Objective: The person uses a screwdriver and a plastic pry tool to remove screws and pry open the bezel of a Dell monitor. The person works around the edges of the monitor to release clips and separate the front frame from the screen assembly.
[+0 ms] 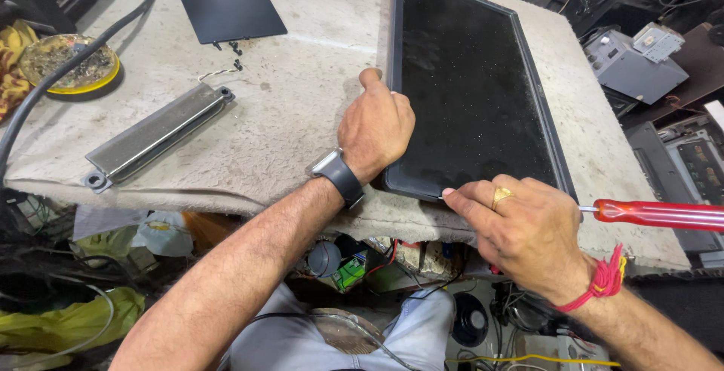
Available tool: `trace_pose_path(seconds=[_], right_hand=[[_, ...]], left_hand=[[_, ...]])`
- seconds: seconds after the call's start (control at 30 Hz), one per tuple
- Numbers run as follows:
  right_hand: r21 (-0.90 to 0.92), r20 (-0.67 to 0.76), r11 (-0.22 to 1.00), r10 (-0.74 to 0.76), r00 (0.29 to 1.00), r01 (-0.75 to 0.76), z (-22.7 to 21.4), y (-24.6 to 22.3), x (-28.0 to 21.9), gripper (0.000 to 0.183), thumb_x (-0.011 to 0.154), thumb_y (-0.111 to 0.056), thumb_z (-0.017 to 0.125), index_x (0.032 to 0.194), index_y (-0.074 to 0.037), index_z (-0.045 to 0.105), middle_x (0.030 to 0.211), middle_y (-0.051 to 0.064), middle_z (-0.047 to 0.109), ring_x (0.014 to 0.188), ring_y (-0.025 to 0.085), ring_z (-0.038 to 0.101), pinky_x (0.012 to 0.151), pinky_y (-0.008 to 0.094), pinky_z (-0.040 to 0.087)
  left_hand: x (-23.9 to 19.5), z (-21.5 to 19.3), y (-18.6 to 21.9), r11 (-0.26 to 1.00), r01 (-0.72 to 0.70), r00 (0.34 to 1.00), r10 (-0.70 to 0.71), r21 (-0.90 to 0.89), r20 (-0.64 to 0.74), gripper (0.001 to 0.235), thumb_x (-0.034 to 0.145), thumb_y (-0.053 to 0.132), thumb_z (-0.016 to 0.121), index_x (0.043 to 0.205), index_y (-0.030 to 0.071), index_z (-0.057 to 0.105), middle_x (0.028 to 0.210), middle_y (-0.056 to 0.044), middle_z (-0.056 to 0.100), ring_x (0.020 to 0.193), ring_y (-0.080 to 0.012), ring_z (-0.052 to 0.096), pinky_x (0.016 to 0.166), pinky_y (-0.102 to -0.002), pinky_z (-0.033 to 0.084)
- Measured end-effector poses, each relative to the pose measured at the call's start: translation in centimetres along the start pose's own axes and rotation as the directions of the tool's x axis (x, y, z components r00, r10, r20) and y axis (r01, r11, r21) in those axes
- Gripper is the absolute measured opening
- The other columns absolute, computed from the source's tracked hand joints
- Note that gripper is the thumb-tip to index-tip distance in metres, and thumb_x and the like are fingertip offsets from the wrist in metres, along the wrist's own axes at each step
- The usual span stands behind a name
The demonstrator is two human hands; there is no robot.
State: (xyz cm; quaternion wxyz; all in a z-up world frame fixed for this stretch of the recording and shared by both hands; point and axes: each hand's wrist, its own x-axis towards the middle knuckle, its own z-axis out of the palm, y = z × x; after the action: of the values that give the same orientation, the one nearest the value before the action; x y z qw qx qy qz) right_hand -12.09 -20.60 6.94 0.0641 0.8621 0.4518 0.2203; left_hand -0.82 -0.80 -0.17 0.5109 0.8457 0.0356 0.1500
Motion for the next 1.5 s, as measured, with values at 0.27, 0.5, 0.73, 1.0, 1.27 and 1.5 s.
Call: trace_pose_path(seconds=[0.27,0.5,0.73,1.0,1.27,1.5], right_hand=[[0.009,-0.036,0.999,-0.042,0.998,0.042,-0.2,-1.0,2.0,0.041,0.064,-0.008,0.072,0.105,-0.01,0.078,0.084,-0.003,0.065,0.071,0.016,0.061,0.055,0.034,0.046],[-0.045,-0.028,0.997,-0.072,0.997,0.07,-0.1,-2.5,4.4,0.04,0.068,-0.01,0.071,0.108,-0.01,0.078,0.081,-0.004,0.063,0.07,0.016,0.059,0.053,0.034,0.044],[-0.143,-0.008,0.99,-0.02,1.0,0.019,-0.5,-4.0,3.8,0.041,0.067,-0.011,0.068,0.107,-0.006,0.076,0.082,0.0,0.063,0.071,0.019,0.059,0.056,0.034,0.044],[-0.208,-0.335,0.951,0.149,0.93,-0.228,3.2,-8.0,1.6,0.048,0.072,-0.007,0.067,0.119,0.004,0.074,0.104,0.009,0.071,0.077,0.022,0.062,0.06,0.036,0.044],[0.108,-0.493,0.889,0.437,0.752,-0.445,5.6,-8.9,-1.3,0.056,0.069,0.006,0.068,0.124,-0.005,0.072,0.11,0.012,0.068,0.078,0.027,0.061,0.068,0.041,0.048],[0.335,-0.54,0.797,0.599,0.591,-0.502,5.2,-7.5,-6.7,0.028,0.097,0.003,0.067,0.125,-0.001,0.069,0.112,0.013,0.067,0.09,0.023,0.066,0.074,0.031,0.053]], left_hand=[[-0.4,-0.3,0.6,0.999,0.019,1.0,-0.019,-0.038,-0.015,0.053,0.093,0.019,0.047,0.135,-0.012,0.034,0.077,-0.027,0.071,0.072,-0.042,0.072,0.069,-0.054,0.056],[0.2,-1.1,0.2,0.996,-0.014,0.999,0.017,-0.083,0.035,0.057,0.093,0.019,0.047,0.136,-0.014,0.031,0.082,-0.031,0.071,0.078,-0.0443,0.073,0.074,-0.053,0.056],[0.3,-1.1,0.3,0.988,0.066,0.994,-0.054,-0.136,0.09,0.064,0.095,0.032,0.046,0.141,-0.012,0.034,0.099,-0.035,0.071,0.095,-0.0464,0.072,0.09,-0.052,0.052],[-1.1,-1.1,1.0,0.988,0.013,1.0,-0.015,-0.151,-0.012,0.075,0.098,0.048,0.045,0.138,-0.015,0.035,0.101,-0.037,0.069,0.101,-0.0491,0.069,0.094,-0.051,0.051],[-3.2,-1.7,2.4,0.993,-0.046,0.981,0.064,-0.105,0.181,0.096,0.095,0.061,0.043,0.148,-0.016,0.022,0.094,-0.037,0.07,0.095,-0.0475,0.072,0.086,-0.051,0.055],[-3.2,-4.2,2.6,0.931,-0.344,0.86,0.261,0.12,0.439,0.069,0.101,0.044,0.047,0.149,-0.004,0.037,0.094,-0.023,0.074,0.091,-0.0356,0.074,0.084,-0.046,0.056]])
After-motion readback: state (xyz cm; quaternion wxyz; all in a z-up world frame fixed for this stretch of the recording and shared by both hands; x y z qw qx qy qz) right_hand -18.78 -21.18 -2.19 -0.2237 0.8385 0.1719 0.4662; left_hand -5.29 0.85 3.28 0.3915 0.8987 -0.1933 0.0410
